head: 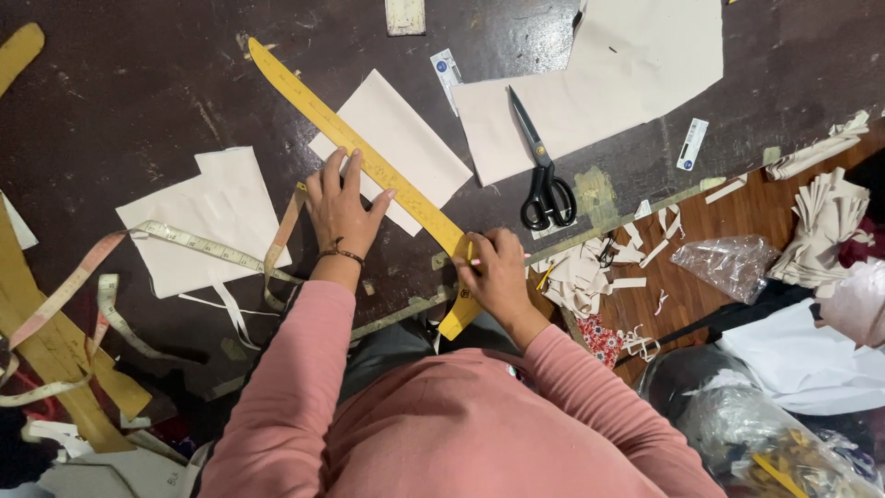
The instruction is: Marking fabric with a pencil and ruler before cutting out pattern pieces with scissors.
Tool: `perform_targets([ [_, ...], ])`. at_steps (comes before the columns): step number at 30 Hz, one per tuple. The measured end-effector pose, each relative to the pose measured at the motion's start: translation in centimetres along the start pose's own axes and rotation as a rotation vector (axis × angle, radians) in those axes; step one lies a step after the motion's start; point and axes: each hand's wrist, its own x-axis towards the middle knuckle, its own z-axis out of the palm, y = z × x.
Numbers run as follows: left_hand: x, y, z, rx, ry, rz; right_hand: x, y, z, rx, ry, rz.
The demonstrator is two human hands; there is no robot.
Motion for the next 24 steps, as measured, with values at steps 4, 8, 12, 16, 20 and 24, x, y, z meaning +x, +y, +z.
perform_targets([
  [4, -0.1, 0.3, -0.4, 0.003, 0.007, 0.005, 2.1, -1.3, -4.1, 0.149, 0.072, -0.075],
  [8, -0.1, 0.6, -0.8, -0.008, 0.006, 0.009, 2.6, 1.1, -3.0, 0.268, 0.142, -0.084],
  [12, -0.2, 0.5, -0.7, -0.012, 0.024, 0.019, 5.2, 0.8, -2.2, 0.581, 0.186, -0.032],
  [16, -0.3, 0.4, -0.4, 0.008, 0.033, 0.013, 7.7, -0.3, -2.2, 0.625, 0.191, -0.048],
  [20, -0.2, 0.4, -0.4, 0.003, 0.035, 0.007, 10.3, -3.0, -2.8, 0.604, 0.124, -0.009],
  [24, -0.2, 0.5, -0.5, 0.006, -0.006, -0.014, 14.0, -4.8, -0.8, 0.538, 0.073, -0.137],
])
